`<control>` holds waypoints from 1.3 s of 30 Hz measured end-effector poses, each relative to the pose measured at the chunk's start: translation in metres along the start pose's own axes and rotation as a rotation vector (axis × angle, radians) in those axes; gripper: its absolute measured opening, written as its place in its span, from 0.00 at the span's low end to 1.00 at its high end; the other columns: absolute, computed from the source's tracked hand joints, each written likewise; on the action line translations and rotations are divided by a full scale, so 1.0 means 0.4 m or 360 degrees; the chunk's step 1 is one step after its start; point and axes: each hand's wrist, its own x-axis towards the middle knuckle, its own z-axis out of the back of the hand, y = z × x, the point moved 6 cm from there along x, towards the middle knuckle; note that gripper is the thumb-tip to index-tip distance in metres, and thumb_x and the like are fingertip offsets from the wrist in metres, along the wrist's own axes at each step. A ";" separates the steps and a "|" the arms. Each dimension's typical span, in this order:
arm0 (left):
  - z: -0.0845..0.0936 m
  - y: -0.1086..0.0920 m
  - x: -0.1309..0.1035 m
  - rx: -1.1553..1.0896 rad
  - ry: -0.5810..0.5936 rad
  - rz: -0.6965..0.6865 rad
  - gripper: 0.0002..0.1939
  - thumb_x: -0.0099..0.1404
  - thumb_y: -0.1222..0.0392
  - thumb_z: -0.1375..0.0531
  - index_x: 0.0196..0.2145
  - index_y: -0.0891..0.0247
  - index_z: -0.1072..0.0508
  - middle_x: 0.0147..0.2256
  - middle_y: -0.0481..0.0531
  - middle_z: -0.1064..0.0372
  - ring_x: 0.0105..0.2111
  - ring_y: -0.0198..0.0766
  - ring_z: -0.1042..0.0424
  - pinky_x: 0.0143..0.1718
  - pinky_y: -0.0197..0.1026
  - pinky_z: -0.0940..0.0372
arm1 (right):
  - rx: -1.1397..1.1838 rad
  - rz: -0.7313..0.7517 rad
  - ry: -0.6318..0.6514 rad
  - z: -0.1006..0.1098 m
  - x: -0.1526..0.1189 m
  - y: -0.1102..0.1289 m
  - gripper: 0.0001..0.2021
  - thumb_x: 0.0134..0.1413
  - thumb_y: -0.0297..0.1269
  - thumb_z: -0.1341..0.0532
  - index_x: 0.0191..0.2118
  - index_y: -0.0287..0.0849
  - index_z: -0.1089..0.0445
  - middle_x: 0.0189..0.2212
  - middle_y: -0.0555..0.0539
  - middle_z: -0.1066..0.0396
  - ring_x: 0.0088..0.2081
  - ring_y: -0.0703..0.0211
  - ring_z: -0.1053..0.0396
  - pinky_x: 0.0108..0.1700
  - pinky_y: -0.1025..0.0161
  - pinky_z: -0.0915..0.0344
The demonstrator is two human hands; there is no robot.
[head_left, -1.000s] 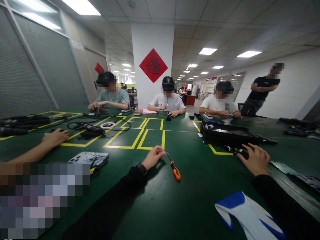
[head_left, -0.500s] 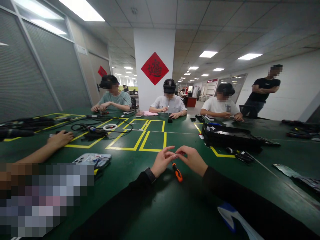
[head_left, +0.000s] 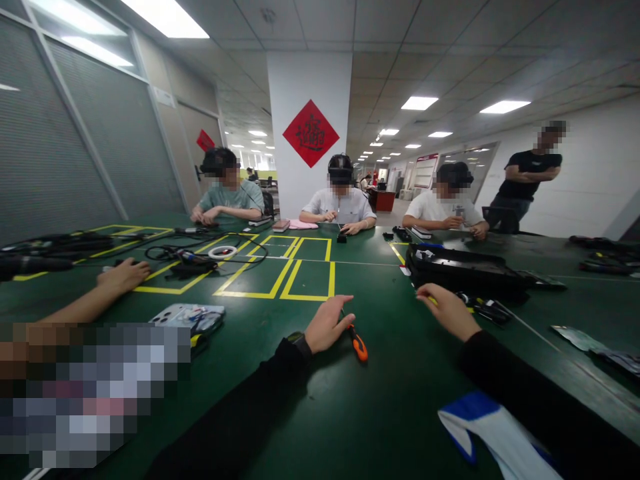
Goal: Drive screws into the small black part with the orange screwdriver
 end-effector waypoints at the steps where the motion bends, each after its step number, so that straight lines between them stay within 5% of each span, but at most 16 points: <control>1: -0.006 0.009 -0.002 0.0114 0.0052 -0.0023 0.23 0.61 0.51 0.52 0.52 0.62 0.43 0.51 0.57 0.44 0.52 0.42 0.46 0.54 0.48 0.52 | -0.0179 -0.0121 -0.0097 0.022 -0.023 -0.083 0.10 0.53 0.38 0.49 0.35 0.40 0.34 0.32 0.45 0.33 0.34 0.56 0.36 0.36 0.60 0.41; 5: -0.040 0.052 -0.006 0.0354 0.0247 -0.0014 0.25 0.61 0.47 0.55 0.52 0.62 0.42 0.55 0.57 0.48 0.55 0.42 0.49 0.55 0.47 0.54 | -0.0601 -0.0455 -0.0251 0.070 -0.131 -0.343 0.12 0.52 0.38 0.51 0.37 0.38 0.34 0.34 0.41 0.33 0.36 0.52 0.37 0.37 0.58 0.42; 8: -0.061 0.070 -0.008 0.0408 0.0330 0.0005 0.25 0.61 0.46 0.56 0.50 0.63 0.40 0.54 0.57 0.45 0.55 0.42 0.49 0.55 0.47 0.55 | -0.0756 -0.0508 -0.0271 0.076 -0.173 -0.421 0.14 0.53 0.37 0.53 0.37 0.38 0.34 0.35 0.40 0.34 0.37 0.51 0.38 0.37 0.58 0.43; 24: -0.061 0.074 -0.008 0.0387 0.0317 0.0015 0.27 0.60 0.44 0.56 0.50 0.63 0.39 0.54 0.56 0.45 0.55 0.42 0.48 0.55 0.46 0.54 | -0.0975 -0.0347 -0.0109 0.049 -0.170 -0.439 0.15 0.53 0.38 0.53 0.35 0.39 0.31 0.33 0.42 0.34 0.36 0.53 0.39 0.34 0.60 0.43; 39: -0.059 0.075 -0.004 0.0352 0.0305 0.0020 0.26 0.60 0.45 0.54 0.49 0.63 0.38 0.53 0.56 0.44 0.55 0.42 0.47 0.55 0.46 0.54 | -0.0963 -0.0307 0.0053 0.040 -0.180 -0.469 0.17 0.48 0.41 0.49 0.42 0.42 0.33 0.38 0.42 0.36 0.40 0.50 0.41 0.36 0.58 0.40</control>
